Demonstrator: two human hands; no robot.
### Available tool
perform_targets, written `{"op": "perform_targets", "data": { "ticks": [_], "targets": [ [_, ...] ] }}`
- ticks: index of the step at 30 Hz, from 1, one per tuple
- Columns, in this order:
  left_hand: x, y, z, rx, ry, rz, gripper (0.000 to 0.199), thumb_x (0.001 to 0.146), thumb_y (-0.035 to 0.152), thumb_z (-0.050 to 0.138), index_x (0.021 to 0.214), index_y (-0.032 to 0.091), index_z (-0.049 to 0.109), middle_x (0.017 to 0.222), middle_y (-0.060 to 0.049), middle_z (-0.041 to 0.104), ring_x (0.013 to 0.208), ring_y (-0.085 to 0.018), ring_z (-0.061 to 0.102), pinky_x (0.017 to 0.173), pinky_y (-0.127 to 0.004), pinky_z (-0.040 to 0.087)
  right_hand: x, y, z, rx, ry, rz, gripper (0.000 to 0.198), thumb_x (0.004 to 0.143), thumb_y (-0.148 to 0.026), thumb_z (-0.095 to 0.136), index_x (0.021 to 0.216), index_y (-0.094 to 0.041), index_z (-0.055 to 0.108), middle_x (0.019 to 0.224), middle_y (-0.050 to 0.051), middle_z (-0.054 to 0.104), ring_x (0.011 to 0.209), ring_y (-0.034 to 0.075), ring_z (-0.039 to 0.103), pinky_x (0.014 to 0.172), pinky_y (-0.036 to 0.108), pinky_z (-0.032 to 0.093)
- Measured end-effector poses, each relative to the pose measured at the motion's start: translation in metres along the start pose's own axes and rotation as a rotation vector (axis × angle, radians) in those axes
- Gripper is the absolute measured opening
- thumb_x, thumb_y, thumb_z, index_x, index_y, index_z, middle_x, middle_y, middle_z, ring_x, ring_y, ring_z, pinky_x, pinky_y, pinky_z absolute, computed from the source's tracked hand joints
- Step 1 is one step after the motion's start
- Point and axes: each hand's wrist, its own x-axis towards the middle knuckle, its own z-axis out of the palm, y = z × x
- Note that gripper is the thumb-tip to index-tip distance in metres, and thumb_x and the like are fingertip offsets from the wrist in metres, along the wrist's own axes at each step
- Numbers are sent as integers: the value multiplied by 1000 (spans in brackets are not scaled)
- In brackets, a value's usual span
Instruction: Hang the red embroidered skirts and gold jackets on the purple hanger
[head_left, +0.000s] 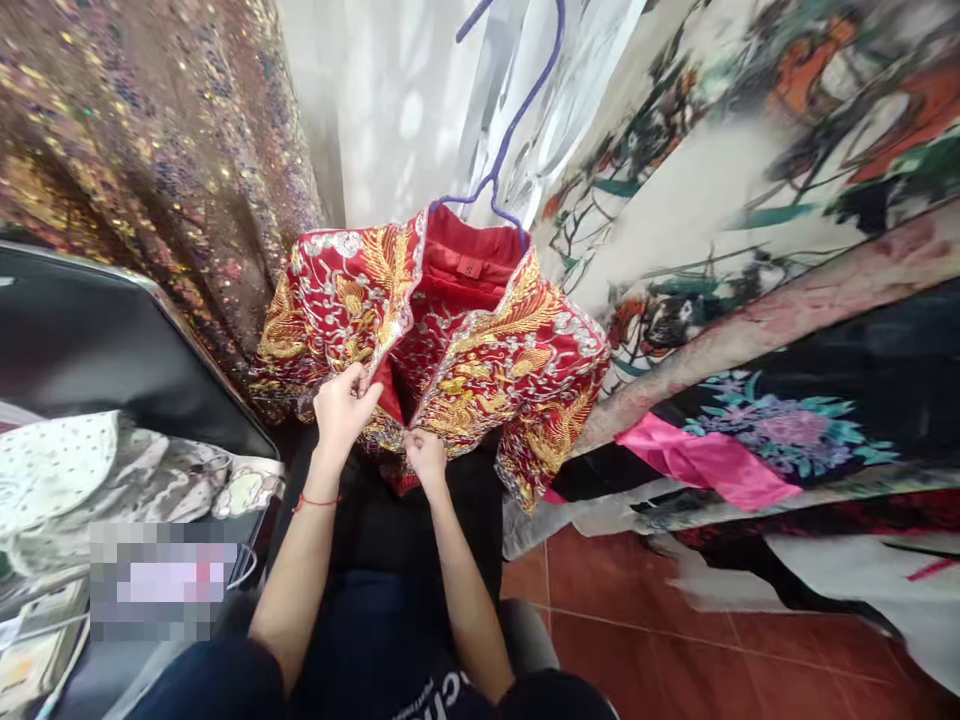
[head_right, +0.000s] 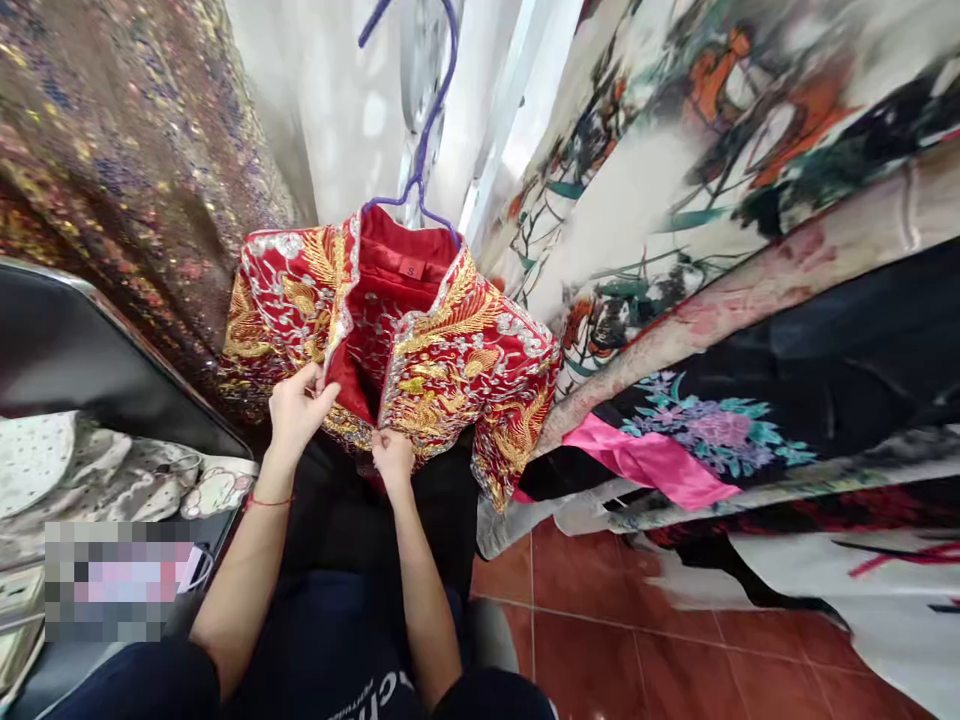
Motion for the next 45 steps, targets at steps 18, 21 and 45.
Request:
{"op": "perform_targets", "data": {
  "ticks": [18,21,45],
  "targets": [
    [-10,-11,-10,-95,122,62,23,75,29,58,65,21,39,57,6,40,53,-9,35,61,-23,31,-30,-15,10,-248,-120,72,32,100,-36,48,95,-28,79,92,4,80,87,18,74,78,26,51],
    [-11,-10,-12,-90,124,67,23,76,29,58,65,21,39,58,6,42,53,-10,37,61,-23,32,-24,-19,12,-271,-108,72,33,101,-34,47,100,-24,79,99,9,80,93,21,74,83,29,52],
    [1,-27,-42,-349,144,83,21,72,23,60,65,20,40,61,6,42,56,-8,36,58,-23,31,-46,-27,-34,121,-353,14,25,96,-39,63,94,-15,73,81,3,73,74,14,70,75,27,56]
  ]
}}
